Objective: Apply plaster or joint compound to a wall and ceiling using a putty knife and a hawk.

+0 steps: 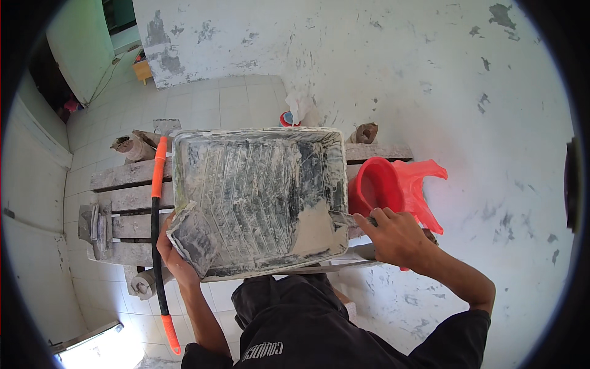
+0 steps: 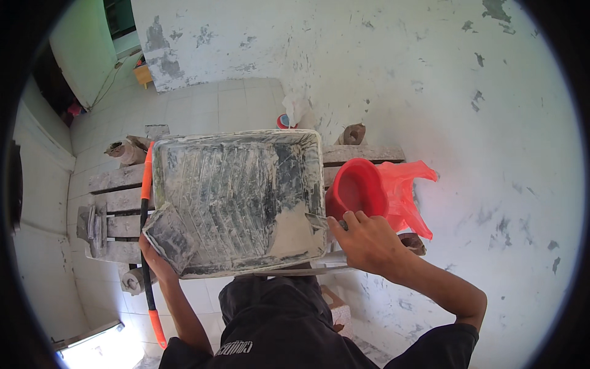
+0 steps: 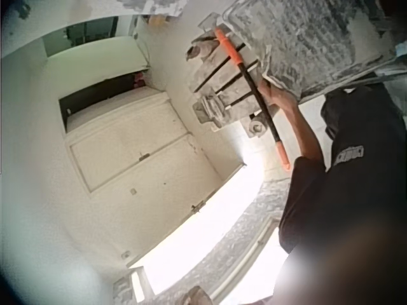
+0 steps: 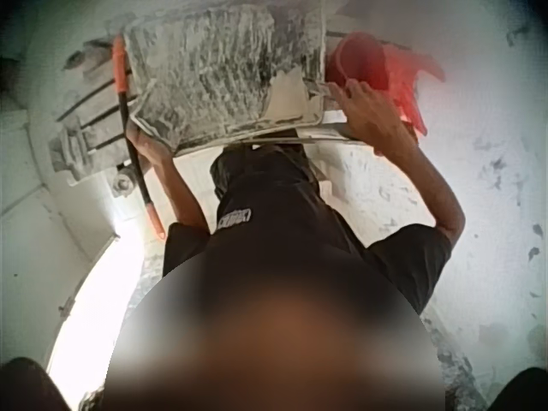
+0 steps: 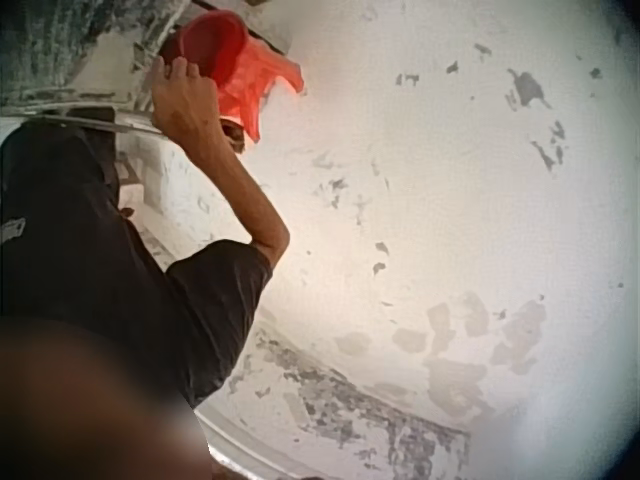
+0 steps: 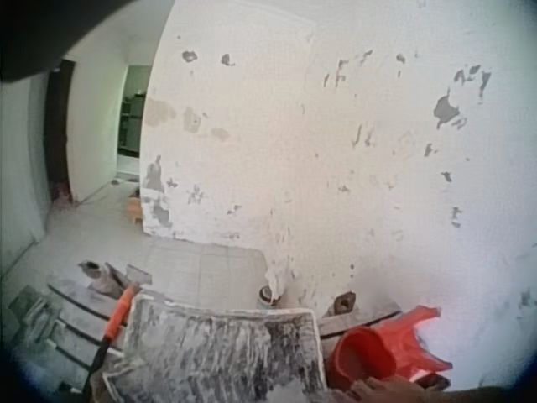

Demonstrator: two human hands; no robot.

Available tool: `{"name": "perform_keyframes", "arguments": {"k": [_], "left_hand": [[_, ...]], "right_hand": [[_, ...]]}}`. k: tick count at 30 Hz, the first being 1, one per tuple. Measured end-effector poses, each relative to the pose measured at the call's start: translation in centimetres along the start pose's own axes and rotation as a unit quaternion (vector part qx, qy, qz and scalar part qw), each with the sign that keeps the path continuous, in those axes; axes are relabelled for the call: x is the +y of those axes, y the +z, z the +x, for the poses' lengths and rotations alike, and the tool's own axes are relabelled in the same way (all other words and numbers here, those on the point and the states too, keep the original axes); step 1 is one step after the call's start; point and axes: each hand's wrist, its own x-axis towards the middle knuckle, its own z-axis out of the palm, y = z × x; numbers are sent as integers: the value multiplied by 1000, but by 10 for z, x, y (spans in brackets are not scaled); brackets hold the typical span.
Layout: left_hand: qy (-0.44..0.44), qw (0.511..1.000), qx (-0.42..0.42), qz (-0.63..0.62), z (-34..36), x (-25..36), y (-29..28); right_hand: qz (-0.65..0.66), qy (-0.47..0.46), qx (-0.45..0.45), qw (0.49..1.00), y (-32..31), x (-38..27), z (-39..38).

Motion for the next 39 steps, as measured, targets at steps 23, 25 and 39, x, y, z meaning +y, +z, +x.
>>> {"name": "perform_keyframes", "arguments": {"k": [23, 25, 39], "left_hand": [[30, 998, -56, 4, -1, 10, 6], [19, 999, -40, 16, -2, 13, 10], [19, 998, -29, 43, -2, 10, 4]], "right_hand": [[114, 84, 27, 990, 65, -39, -22], [141, 79, 9, 987, 67, -48, -27], [192, 129, 11, 973, 41, -51, -16]]}}
